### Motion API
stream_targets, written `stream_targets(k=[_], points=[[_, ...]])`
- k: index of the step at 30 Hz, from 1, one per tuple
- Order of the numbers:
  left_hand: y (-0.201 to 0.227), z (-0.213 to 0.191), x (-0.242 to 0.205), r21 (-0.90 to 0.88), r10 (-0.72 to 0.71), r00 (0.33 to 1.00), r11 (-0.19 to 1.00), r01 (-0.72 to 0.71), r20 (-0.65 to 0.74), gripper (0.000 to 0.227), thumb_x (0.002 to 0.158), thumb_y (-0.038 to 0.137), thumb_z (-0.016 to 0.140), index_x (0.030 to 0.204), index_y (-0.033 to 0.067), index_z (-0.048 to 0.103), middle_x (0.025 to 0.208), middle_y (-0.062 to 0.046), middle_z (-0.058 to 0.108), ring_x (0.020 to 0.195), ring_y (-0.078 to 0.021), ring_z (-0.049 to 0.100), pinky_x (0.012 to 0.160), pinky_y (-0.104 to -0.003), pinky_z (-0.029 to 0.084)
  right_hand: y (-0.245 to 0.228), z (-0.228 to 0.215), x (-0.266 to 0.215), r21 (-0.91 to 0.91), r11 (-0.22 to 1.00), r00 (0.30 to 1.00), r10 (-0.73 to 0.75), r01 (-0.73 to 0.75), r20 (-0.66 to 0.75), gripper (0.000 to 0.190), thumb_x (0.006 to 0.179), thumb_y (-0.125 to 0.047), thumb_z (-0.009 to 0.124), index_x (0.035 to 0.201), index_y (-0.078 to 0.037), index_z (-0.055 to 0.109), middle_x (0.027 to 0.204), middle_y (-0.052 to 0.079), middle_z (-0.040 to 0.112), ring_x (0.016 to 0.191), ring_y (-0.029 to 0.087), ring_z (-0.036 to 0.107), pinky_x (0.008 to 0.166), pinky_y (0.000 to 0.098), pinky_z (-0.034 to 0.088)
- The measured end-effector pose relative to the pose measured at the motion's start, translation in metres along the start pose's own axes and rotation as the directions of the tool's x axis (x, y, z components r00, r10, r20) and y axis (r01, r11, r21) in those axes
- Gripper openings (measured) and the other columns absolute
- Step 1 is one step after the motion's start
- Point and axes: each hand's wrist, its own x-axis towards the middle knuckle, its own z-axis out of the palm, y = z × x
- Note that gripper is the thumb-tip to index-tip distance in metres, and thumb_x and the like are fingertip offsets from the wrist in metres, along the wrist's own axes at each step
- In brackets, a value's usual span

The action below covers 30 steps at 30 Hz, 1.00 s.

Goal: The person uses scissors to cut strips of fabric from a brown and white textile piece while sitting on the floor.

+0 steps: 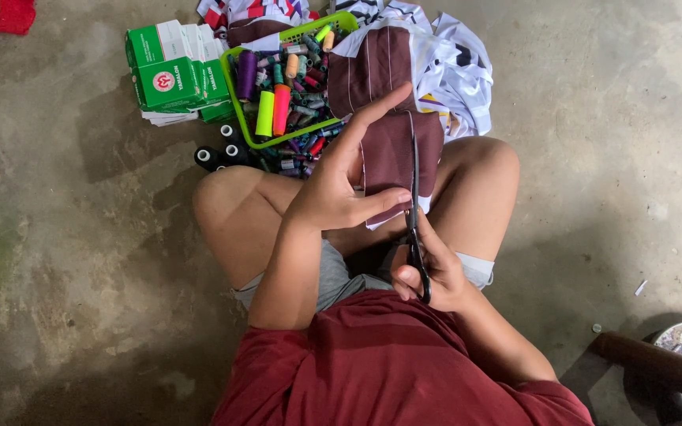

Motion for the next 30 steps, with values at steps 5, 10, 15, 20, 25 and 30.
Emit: stream_targets(k=[5,10,15,20,25,30], points=[[-0.046,-0.025,-0.006,-0.081,-0.088,0.991,0.993,0.08,-0.101,0.074,0.085,0.01,0.085,0.151,0.0063,0.051,0.146,-0.013,0.055,0.134,-0.0226,0.051,0.12,-0.043,0.039,0.001,-0.004,0.002,-0.146,0.97,0.979,0.182,-0.193,-0.088,0.078,0.096,0.007,0.059,0.16,0.004,0.014,0.065,0.02,0.064,0.042,0.022,0.066,0.035,0.0276,0.055],[-0.182,-0.065,-0.064,-0.285,-0.417,0.714,0.908,0.306,-0.562,0.042,0.082,0.004,0.076,0.124,0.0007,0.072,0.111,-0.016,0.069,0.102,-0.0205,0.066,0.095,-0.035,0.055,0.025,-0.028,-0.01,-0.071,0.872,0.842,0.443,-0.485,-0.307,0.076,0.089,0.003,0.071,0.154,0.008,0.031,0.057,0.02,0.065,0.034,0.025,0.064,0.023,0.0324,0.054],[-0.272,-0.04,-0.142,-0.143,-0.587,0.453,0.702,0.697,-0.672,0.02,0.078,0.013,0.079,0.098,0.0091,0.08,0.097,-0.013,0.075,0.097,-0.0243,0.07,0.088,-0.035,0.056,0.034,-0.045,0.013,-0.046,0.86,0.776,0.433,-0.507,-0.458,0.067,0.095,-0.001,0.063,0.154,0.007,0.031,0.062,0.024,0.064,0.04,0.029,0.066,0.026,0.0339,0.055],[-0.217,-0.038,-0.119,0.197,-0.445,0.636,0.701,0.686,-0.631,0.018,0.085,0.016,0.079,0.102,0.0211,0.082,0.091,-0.004,0.079,0.09,-0.0217,0.075,0.083,-0.033,0.058,0.049,-0.056,0.012,0.051,0.888,0.801,0.436,-0.457,-0.411,0.066,0.094,-0.007,0.066,0.153,0.003,0.039,0.06,0.027,0.063,0.037,0.028,0.064,0.026,0.0333,0.055],[-0.196,-0.06,-0.089,0.108,-0.371,0.676,0.825,0.554,-0.637,0.023,0.086,0.005,0.074,0.105,0.0158,0.081,0.089,-0.006,0.077,0.084,-0.0156,0.07,0.081,-0.031,0.057,0.057,-0.064,0.011,0.112,0.917,0.842,0.397,-0.384,-0.365,0.068,0.092,-0.006,0.069,0.154,0.001,0.041,0.059,0.028,0.063,0.036,0.027,0.064,0.025,0.0322,0.054],[-0.199,-0.075,-0.079,-0.023,-0.444,0.683,0.847,0.531,-0.58,0.032,0.079,0.004,0.08,0.11,0.0122,0.08,0.095,-0.011,0.076,0.087,-0.0132,0.069,0.078,-0.031,0.06,0.064,-0.062,0.019,0.121,0.91,0.833,0.412,-0.396,-0.369,0.069,0.09,-0.003,0.07,0.153,0.0,0.042,0.057,0.029,0.063,0.035,0.029,0.064,0.025,0.0341,0.054]])
